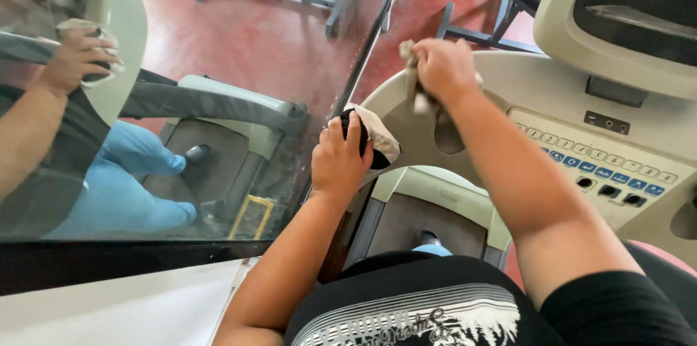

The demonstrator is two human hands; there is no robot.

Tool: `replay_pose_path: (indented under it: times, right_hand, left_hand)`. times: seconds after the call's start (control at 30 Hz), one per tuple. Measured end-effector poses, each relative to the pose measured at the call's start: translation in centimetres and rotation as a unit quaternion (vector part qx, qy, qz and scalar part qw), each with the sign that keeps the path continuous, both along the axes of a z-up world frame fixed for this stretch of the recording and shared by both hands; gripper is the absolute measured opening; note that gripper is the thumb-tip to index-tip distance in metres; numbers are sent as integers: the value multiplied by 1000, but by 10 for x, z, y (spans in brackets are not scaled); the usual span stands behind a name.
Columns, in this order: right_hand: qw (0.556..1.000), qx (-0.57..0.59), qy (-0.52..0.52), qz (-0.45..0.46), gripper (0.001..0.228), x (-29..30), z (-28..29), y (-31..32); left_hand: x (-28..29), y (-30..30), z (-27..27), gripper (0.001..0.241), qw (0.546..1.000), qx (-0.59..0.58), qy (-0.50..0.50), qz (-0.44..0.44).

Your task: Wiping down a gym bench and treadmill using cleaning cloths.

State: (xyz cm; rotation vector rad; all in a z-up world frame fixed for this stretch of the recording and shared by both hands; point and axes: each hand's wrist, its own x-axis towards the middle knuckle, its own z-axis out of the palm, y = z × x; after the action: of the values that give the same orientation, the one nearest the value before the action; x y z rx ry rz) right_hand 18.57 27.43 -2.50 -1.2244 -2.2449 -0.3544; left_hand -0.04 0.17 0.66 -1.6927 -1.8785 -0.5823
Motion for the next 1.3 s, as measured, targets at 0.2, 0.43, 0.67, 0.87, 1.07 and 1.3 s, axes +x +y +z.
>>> replay_pose_path:
  times: [0.2,0.43,0.67,0.87,1.07,1.3]
  right_hand:
    - [995,77,-64,7,33,-39,33,-31]
    - [974,99,-7,203,26,-76,28,-115]
    - [935,65,51,345,22,-65,55,-148]
    - [900,80,49,426,18,-79,47,-173]
    - [857,102,76,500,18,-97,40,-201]
    - [845,127,97,509,14,-98,44,-196]
  left_hand:
    - [0,-1,8,55,1000,4,-13,3]
    - [1,5,-7,60,998,-1,-25,61]
    - [19,-20,-7,39,995,40,25,89]
    - [31,-77,-19,40,982,47,19,179]
    - [25,-149,-35,32,962,30,-6,271]
    - [40,-234,-44,25,914,39,-15,405]
